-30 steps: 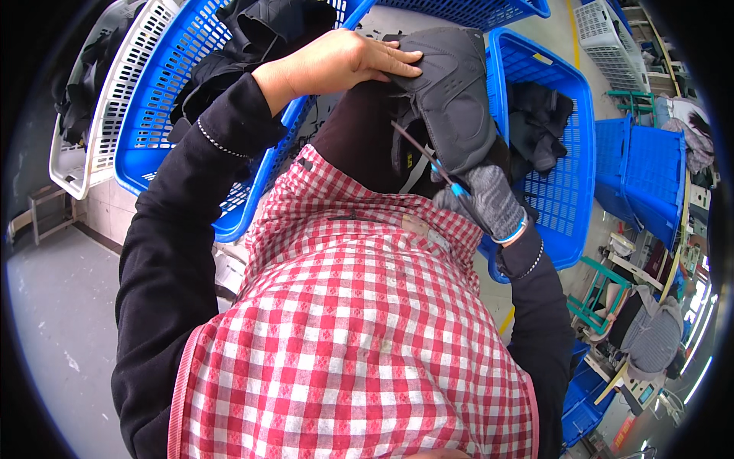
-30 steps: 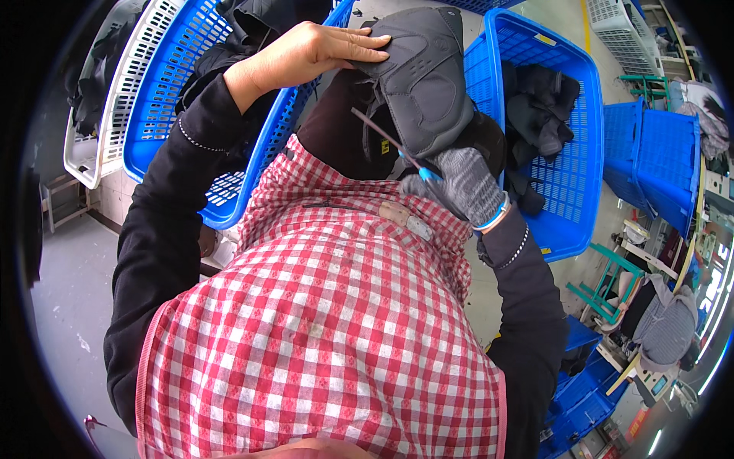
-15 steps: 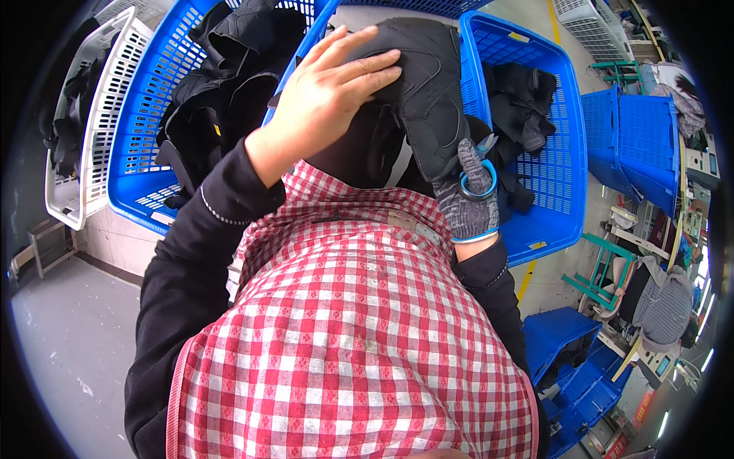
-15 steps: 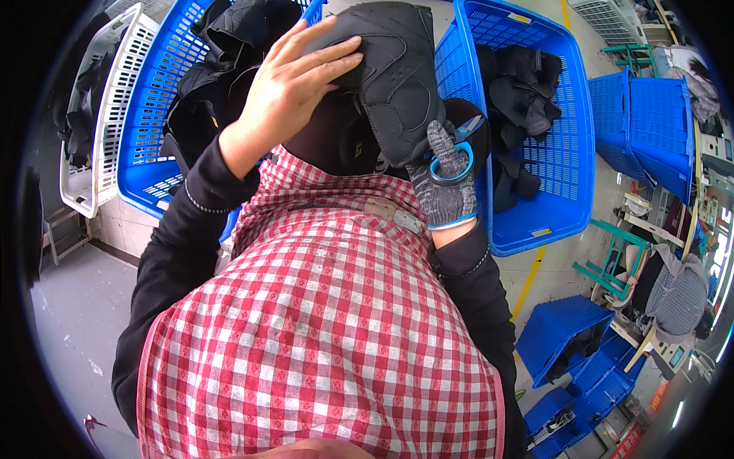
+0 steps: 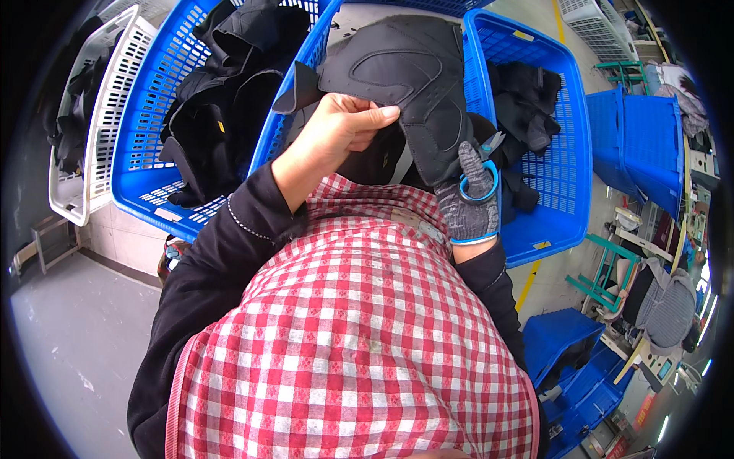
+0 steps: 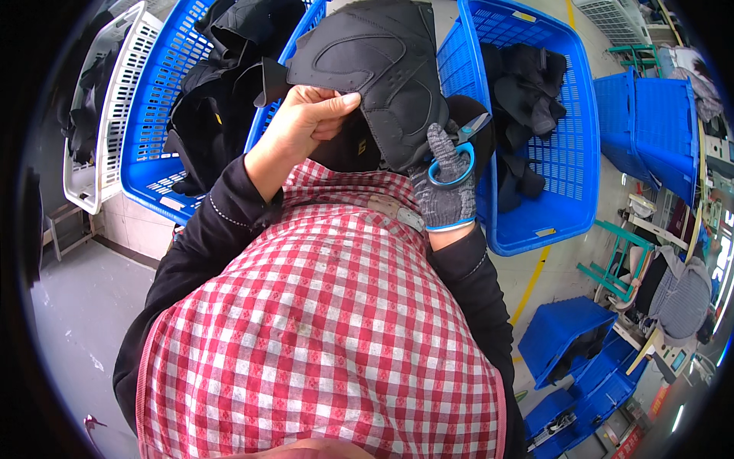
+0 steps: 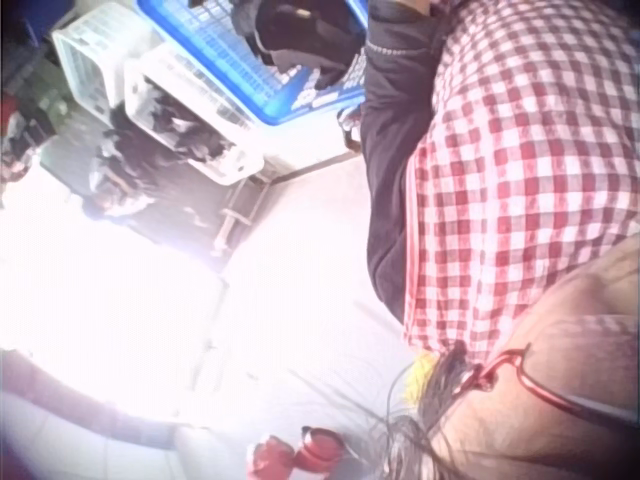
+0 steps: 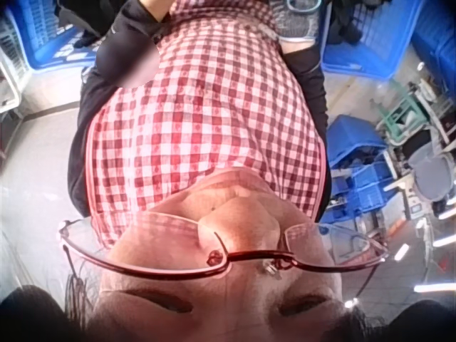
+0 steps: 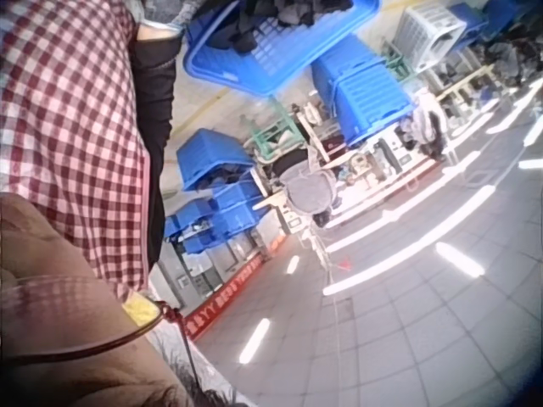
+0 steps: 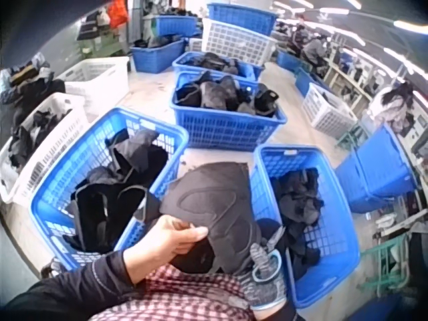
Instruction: The person uses scissors to trim excess fabric from a black shoe upper held in the left hand. They repeatedly cut along the edges, rotate the piece, and place trimmed scraps into a nearby blue basket.
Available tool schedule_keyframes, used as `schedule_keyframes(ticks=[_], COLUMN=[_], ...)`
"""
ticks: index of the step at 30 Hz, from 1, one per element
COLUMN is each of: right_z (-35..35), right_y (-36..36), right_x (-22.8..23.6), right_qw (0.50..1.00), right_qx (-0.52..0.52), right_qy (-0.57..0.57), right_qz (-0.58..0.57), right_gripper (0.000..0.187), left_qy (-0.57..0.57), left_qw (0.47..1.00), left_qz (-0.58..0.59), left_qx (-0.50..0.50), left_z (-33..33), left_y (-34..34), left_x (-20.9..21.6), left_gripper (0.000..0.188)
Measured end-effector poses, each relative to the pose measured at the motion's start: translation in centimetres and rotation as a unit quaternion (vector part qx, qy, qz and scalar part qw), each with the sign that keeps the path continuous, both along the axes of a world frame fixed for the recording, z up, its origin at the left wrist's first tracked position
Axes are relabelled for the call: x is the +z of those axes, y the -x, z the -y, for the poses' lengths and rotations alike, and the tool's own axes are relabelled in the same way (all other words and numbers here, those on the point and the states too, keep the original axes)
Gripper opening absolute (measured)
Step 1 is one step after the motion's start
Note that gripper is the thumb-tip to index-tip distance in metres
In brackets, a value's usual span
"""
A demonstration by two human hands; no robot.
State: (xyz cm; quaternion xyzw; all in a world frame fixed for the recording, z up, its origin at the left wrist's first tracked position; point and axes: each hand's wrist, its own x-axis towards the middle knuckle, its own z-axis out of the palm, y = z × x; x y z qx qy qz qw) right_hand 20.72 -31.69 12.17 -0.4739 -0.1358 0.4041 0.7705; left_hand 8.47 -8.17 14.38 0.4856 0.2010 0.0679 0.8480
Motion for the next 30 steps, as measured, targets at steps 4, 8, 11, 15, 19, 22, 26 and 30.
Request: schedule_keyframes(ticks=[4,8,11,15,19,22,26,30], right_z=[0.2,0.4,0.3,-0.2,-0.5,-0.3,0.9,2.1], right_y=[-0.7,-1.5,-1.4,-1.7,-5.6,-8.9,-8.5,-5.4], right_x=[0.8,1.1,1.1,2.7,7.7,10.9,10.0,5.3], right_qw=[0.961,0.926,0.923,0.957,0.978,0.968,0.975,0.964], right_qx=[-0.017,-0.024,-0.041,-0.073,-0.117,-0.126,-0.070,0.035], right_qy=[-0.145,-0.182,-0.172,-0.106,-0.071,-0.114,-0.104,-0.093], right_qz=[-0.236,-0.329,-0.341,-0.261,-0.157,-0.185,-0.186,-0.247], right_gripper=[0.041,0.040,0.039,0.042,0.043,0.045,0.044,0.028], left_qy=[-0.147,-0.440,-0.651,-0.682,-0.779,-0.856,-0.854,-0.898], left_qw=[0.987,0.882,0.738,0.670,0.589,0.505,0.461,0.377], left_qz=[-0.030,-0.099,0.133,0.205,0.144,0.111,0.148,0.127], left_qx=[-0.060,-0.135,0.117,0.211,0.160,-0.003,0.191,0.186], left_z=[-0.9,-1.6,-1.6,-2.7,-3.0,-1.6,-0.8,-1.0], left_y=[0.1,0.9,0.7,-0.3,-2.2,-3.7,-5.2,-4.0], left_x=[1.2,1.9,2.4,4.9,8.9,11.1,12.1,10.4], left_gripper=[0.022,0.022,0.010,0.033,0.038,0.066,0.048,0.034])
